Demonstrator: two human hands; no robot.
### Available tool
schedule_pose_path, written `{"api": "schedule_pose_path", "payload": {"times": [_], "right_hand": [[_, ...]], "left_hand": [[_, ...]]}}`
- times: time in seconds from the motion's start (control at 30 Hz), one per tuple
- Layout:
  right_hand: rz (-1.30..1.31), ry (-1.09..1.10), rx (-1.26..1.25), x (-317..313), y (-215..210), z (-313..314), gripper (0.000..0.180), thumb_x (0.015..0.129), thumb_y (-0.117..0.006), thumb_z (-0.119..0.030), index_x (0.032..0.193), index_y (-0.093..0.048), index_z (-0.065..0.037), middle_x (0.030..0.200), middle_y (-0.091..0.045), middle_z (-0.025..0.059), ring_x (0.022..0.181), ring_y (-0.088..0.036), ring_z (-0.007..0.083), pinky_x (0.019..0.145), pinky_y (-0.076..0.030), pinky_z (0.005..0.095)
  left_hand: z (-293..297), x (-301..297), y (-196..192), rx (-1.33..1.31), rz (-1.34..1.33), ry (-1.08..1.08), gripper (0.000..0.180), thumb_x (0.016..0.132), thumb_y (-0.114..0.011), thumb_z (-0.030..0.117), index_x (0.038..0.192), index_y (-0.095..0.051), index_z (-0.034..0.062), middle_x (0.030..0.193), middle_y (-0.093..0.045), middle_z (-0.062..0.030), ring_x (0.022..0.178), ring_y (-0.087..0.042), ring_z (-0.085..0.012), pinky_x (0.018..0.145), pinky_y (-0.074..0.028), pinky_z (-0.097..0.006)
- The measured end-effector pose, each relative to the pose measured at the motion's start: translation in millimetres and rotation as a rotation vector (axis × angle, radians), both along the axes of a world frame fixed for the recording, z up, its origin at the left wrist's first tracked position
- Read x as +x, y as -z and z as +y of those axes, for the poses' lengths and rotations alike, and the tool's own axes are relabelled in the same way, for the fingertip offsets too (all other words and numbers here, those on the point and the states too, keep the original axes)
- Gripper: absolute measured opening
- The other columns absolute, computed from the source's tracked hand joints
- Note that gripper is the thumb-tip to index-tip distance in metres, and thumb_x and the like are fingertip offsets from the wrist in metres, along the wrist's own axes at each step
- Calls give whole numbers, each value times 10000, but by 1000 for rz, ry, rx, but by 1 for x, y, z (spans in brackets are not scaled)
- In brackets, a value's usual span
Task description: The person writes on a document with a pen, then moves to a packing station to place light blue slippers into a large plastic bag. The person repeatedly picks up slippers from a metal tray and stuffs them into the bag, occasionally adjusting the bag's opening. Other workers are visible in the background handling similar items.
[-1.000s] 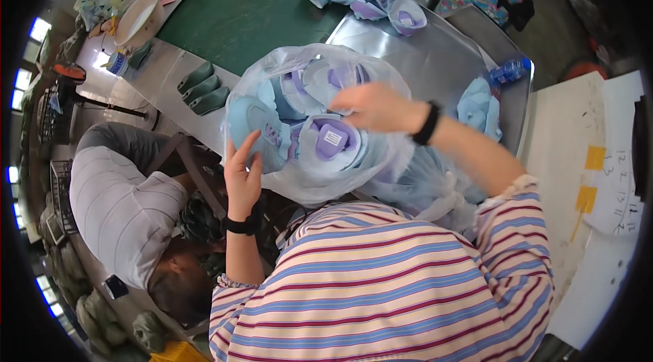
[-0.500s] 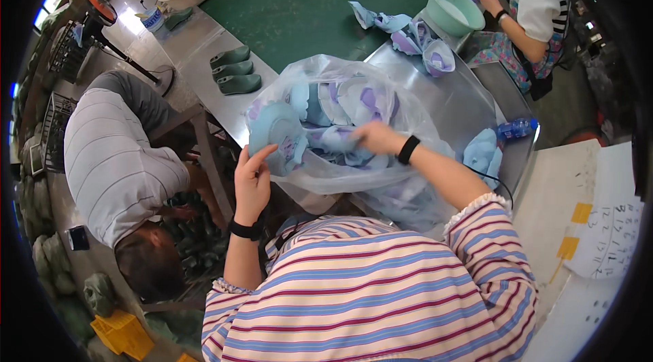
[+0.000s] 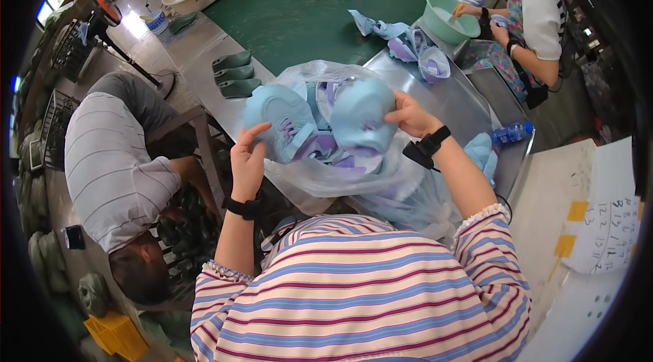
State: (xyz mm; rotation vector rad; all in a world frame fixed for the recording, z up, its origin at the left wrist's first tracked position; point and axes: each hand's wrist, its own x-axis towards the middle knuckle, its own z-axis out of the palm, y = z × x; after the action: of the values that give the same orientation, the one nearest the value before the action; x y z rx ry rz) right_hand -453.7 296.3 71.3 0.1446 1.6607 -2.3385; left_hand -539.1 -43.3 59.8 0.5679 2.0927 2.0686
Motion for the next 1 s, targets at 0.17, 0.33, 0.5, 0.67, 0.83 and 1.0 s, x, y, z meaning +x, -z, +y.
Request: {"api": "schedule_pose_path", "payload": {"times": [0.17,0.33,0.5,0.67,0.83,1.0], "right_hand": [[118,-250,265,-30,-32,-73,475,696,-671,-86,1129,-507,20,1033,-576,68,932,-539,147,837,-417,281],[208,-12,769,-68,18,-80,402,705,-667,-156,1056,-530,-16,948,-584,107,873,-559,206,800,-436,290],[400,-274,1375,-61,102,-87,445,631,-713,-272,1002,-563,-76,1110,-484,152,1009,-481,311,812,-442,397],[294,-376,1518,-54,96,-108,325,578,-695,-241,853,-629,-81,1069,-504,160,980,-502,346,756,-459,394],[-150,89,369,-43,58,-25,378,668,-594,-131,1021,-532,-10,898,-580,80,818,-556,145,666,-454,293],[-98,231,-364,-8,6,-22,413,742,-515,-167,1135,-476,-45,1060,-551,88,932,-558,195,788,-463,350]], "left_hand": [[12,13,6,-40,62,209,475,678,-678,67,1122,-521,6,966,-593,-80,967,-525,-167,928,-345,-296],[-4,-2,-22,112,-61,-319,296,739,-647,26,1002,-513,3,915,-581,-49,810,-547,-125,731,-440,-257],[-34,-5,-13,129,17,-447,499,760,-652,54,1173,-375,10,1101,-487,-86,988,-482,-161,871,-369,-283],[-12,8,-21,205,67,-436,641,747,-654,57,1289,-313,42,1196,-435,-124,1099,-431,-213,956,-303,-301],[-23,0,-19,-42,134,-263,325,749,-625,39,1067,-559,18,1096,-506,-102,1015,-484,-213,907,-343,-293],[-14,-8,-8,-178,188,-45,213,757,-590,18,968,-618,22,1009,-502,-112,946,-510,-215,828,-385,-277]]}}
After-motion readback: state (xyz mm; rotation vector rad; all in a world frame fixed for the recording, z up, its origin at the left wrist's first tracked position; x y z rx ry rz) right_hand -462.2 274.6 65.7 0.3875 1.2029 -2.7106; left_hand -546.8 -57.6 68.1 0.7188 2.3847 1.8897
